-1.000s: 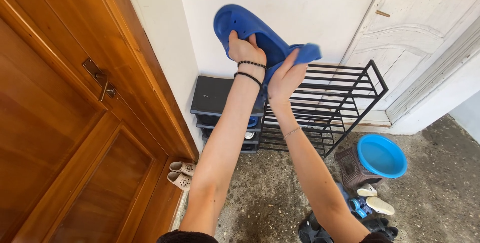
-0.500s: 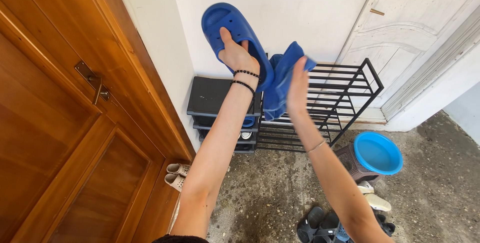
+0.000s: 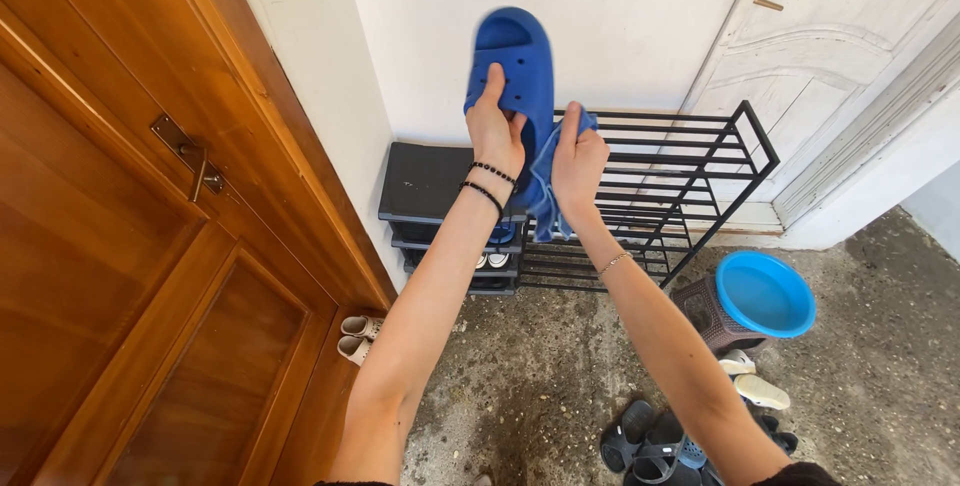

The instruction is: The person cleans shoes by dipping a blue cloth into a bucket of water, wiping the surfaces of a blue shoe and a tan shoe, and placing them into a shoe rack.

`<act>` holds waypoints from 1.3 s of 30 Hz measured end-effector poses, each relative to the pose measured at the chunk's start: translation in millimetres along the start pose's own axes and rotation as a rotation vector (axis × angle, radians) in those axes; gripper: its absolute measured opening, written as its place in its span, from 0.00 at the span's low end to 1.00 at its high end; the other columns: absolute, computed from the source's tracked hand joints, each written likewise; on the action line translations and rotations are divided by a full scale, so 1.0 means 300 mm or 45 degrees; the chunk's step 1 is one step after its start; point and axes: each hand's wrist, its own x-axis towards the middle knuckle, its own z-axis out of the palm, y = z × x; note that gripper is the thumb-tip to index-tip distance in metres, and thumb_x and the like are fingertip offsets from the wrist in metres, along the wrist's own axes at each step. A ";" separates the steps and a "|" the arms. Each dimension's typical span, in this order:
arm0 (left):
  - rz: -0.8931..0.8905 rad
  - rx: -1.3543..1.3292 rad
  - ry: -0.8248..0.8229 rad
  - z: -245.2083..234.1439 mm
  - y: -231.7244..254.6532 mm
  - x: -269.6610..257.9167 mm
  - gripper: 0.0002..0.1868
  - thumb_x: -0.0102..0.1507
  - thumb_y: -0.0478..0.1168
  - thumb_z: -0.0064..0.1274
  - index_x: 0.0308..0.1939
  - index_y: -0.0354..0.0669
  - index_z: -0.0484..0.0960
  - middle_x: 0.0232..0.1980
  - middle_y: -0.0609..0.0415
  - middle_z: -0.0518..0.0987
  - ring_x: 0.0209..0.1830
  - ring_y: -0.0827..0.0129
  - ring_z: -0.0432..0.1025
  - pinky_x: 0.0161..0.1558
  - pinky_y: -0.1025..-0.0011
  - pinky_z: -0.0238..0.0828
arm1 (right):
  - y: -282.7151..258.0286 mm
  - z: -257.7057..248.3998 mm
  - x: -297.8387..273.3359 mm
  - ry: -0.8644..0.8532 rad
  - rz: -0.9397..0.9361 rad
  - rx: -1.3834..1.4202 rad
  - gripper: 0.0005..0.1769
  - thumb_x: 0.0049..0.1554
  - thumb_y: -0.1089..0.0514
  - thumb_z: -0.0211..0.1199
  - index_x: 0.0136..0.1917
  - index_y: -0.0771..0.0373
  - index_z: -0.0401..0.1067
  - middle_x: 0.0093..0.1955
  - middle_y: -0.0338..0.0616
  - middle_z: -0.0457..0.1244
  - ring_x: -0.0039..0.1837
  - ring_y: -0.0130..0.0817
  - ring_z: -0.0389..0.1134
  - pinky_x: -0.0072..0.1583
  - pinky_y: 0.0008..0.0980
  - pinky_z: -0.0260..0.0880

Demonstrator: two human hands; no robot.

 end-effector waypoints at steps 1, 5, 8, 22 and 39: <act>-0.003 0.002 0.003 -0.009 0.004 0.003 0.46 0.64 0.51 0.60 0.73 0.28 0.50 0.69 0.37 0.62 0.64 0.49 0.67 0.69 0.54 0.70 | 0.067 0.007 0.010 -0.001 0.004 -0.002 0.42 0.70 0.43 0.54 0.21 0.73 0.59 0.21 0.67 0.55 0.29 0.43 0.57 0.36 0.41 0.57; -0.179 0.524 -0.155 -0.136 0.014 0.071 0.42 0.53 0.52 0.73 0.59 0.33 0.66 0.52 0.43 0.75 0.51 0.55 0.75 0.52 0.60 0.81 | 0.244 -0.027 0.070 -0.418 0.208 -0.268 0.41 0.64 0.29 0.56 0.31 0.70 0.70 0.31 0.63 0.63 0.44 0.59 0.68 0.45 0.52 0.63; -0.336 1.079 -0.391 -0.255 0.042 0.150 0.29 0.51 0.53 0.76 0.42 0.38 0.78 0.36 0.52 0.84 0.36 0.65 0.82 0.39 0.68 0.84 | 0.133 -0.137 0.117 -0.696 0.682 -0.244 0.50 0.58 0.17 0.46 0.51 0.69 0.76 0.52 0.63 0.67 0.62 0.59 0.69 0.60 0.56 0.68; -0.424 2.392 -1.075 -0.493 -0.017 0.271 0.24 0.53 0.54 0.72 0.18 0.52 0.70 0.16 0.63 0.65 0.15 0.72 0.58 0.27 0.73 0.61 | 0.184 -0.189 -0.057 -1.473 1.076 0.041 0.27 0.40 0.50 0.84 0.45 0.70 0.78 0.38 0.53 0.70 0.40 0.44 0.75 0.40 0.41 0.79; -0.922 1.437 0.126 -1.103 -0.356 0.113 0.43 0.51 0.37 0.77 0.61 0.15 0.68 0.47 0.29 0.82 0.38 0.54 0.84 0.40 0.67 0.89 | 0.798 0.093 -0.466 -1.269 1.995 0.129 0.38 0.43 0.61 0.81 0.63 0.70 0.67 0.47 0.61 0.69 0.43 0.55 0.76 0.42 0.51 0.81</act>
